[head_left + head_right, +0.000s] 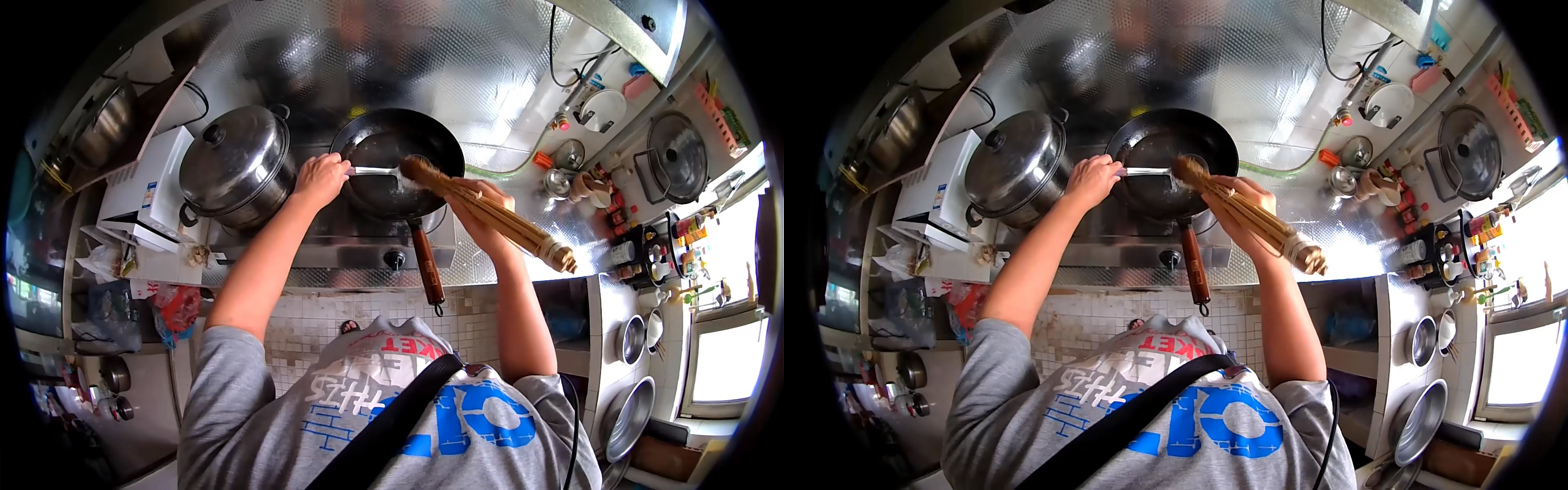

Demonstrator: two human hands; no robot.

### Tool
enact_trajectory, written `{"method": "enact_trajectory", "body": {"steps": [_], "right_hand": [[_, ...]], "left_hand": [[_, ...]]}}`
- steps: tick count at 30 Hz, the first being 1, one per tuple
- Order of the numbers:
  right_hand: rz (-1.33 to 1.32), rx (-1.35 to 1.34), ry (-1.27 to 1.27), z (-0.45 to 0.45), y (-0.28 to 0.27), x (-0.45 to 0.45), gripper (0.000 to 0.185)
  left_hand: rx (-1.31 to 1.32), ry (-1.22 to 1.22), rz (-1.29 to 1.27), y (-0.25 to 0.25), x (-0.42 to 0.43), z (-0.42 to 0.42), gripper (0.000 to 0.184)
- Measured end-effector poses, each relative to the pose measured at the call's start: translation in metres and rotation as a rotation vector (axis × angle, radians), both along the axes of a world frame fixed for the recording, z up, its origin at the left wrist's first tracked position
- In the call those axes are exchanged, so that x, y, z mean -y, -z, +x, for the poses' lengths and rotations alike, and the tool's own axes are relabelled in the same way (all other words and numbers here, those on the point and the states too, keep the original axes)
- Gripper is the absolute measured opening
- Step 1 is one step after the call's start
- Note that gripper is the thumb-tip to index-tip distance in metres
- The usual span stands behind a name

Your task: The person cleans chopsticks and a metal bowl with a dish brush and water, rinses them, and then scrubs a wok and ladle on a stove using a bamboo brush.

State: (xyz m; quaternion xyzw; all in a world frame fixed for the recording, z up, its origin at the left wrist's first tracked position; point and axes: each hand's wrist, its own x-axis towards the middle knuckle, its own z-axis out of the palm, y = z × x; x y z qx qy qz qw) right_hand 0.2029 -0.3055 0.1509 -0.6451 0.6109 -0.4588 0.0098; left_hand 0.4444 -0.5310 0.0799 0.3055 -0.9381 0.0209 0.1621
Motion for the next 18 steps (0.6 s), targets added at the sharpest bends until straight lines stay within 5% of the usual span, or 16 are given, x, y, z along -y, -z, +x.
{"method": "enact_trajectory", "body": {"steps": [5,9,14,16,18], "right_hand": [[0.046,-0.050,-0.033,0.007,0.059,0.020,0.029],[-0.175,-0.144,-0.281,0.052,0.038,0.006,0.031],[0.063,0.054,-0.083,0.029,0.055,0.013,0.027],[-0.106,-0.165,-0.290,0.040,0.040,0.016,0.027],[-0.030,-0.048,-0.312,0.061,0.023,0.002,0.026]], "left_hand": [[-0.007,-0.070,0.135,0.003,0.000,-0.004,0.014],[0.038,-0.115,0.156,0.004,0.005,-0.002,0.015],[-0.013,-0.058,0.131,0.009,0.007,0.000,0.015],[0.020,-0.075,0.103,0.004,0.007,-0.001,0.015],[0.028,-0.073,0.100,0.006,0.004,0.000,0.015]]}}
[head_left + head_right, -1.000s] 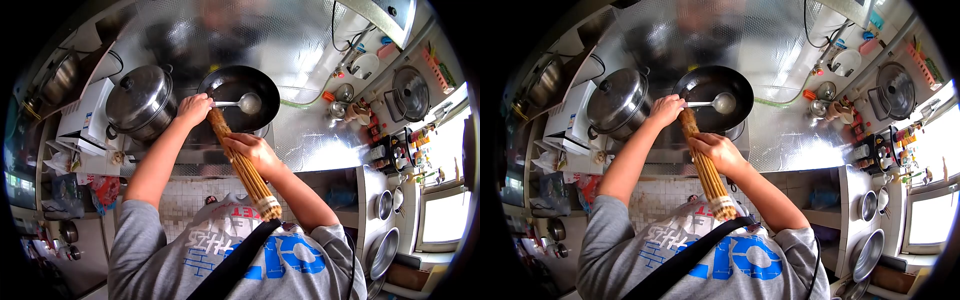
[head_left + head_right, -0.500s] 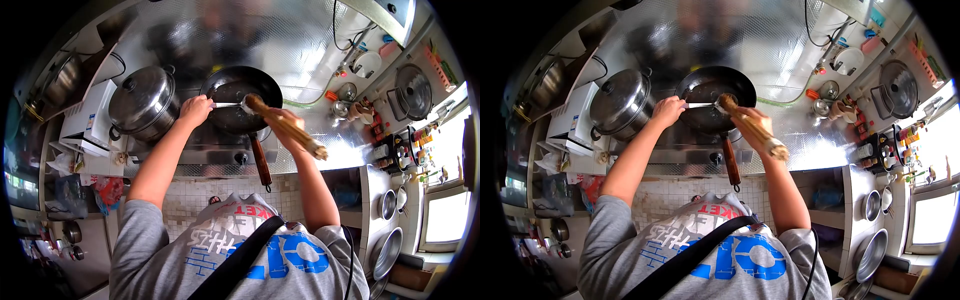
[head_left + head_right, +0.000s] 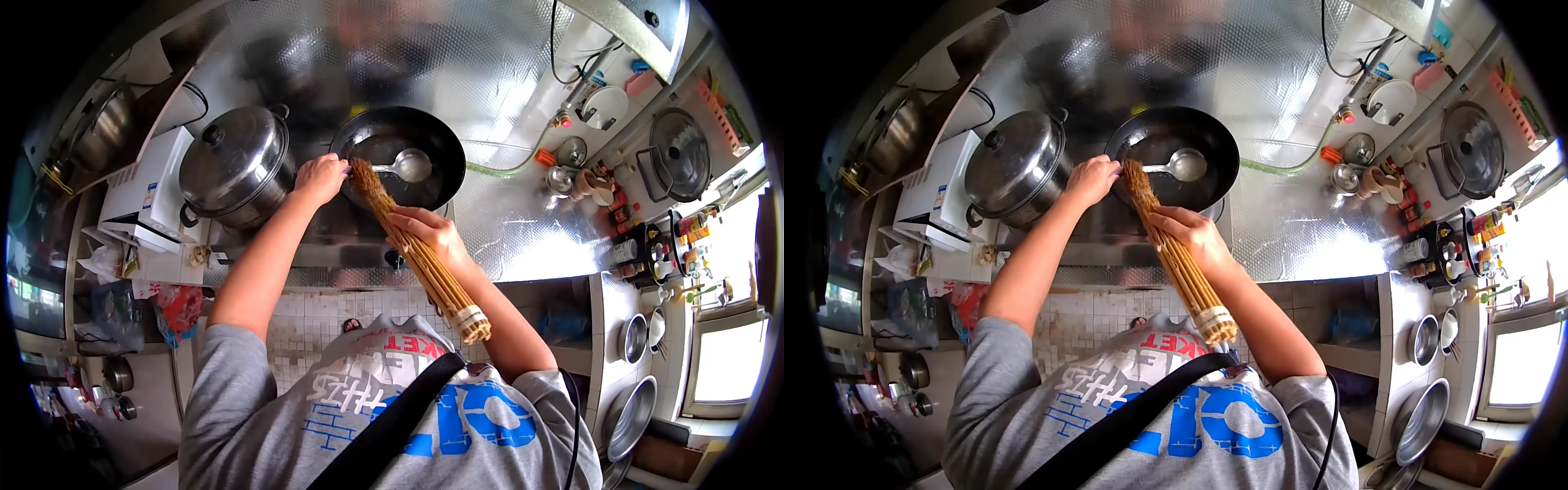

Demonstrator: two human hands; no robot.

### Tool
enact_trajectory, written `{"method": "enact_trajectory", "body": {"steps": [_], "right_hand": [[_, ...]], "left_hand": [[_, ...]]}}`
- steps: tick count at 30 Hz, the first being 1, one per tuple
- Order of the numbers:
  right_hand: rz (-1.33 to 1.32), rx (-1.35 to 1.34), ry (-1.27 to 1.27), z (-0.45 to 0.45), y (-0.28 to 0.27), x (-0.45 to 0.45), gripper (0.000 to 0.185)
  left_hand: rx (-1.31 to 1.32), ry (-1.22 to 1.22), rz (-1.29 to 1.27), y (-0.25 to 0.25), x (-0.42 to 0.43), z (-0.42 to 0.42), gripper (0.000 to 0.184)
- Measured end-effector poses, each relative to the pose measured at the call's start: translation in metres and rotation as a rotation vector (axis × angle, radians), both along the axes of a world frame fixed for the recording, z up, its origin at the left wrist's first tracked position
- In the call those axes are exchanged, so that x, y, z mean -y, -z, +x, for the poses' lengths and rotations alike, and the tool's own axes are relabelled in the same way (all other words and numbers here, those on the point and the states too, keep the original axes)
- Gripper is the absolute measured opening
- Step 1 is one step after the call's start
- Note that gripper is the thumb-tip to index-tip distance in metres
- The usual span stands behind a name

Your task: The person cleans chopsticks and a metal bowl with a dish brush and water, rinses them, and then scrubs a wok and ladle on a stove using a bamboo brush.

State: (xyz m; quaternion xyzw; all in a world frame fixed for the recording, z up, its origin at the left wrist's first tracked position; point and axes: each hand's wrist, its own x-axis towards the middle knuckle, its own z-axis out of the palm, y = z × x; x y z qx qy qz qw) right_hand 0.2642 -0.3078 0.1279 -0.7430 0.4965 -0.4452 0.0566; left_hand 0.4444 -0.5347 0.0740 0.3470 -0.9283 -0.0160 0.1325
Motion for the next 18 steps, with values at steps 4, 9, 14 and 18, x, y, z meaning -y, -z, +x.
{"method": "enact_trajectory", "body": {"steps": [4,9,14,18], "right_hand": [[0.139,0.102,0.234,-0.026,0.027,0.014,0.028],[-0.043,-0.005,0.033,-0.011,0.015,0.010,0.027],[-0.047,-0.015,0.042,-0.026,0.031,0.018,0.028],[-0.135,-0.188,0.065,-0.032,0.042,0.026,0.035]], "left_hand": [[-0.007,0.013,0.026,0.001,0.002,0.000,0.016],[0.019,0.015,0.025,0.004,0.003,0.000,0.016],[0.050,-0.021,0.087,-0.013,-0.006,-0.002,0.017],[0.059,-0.037,0.115,-0.001,0.003,-0.002,0.022]]}}
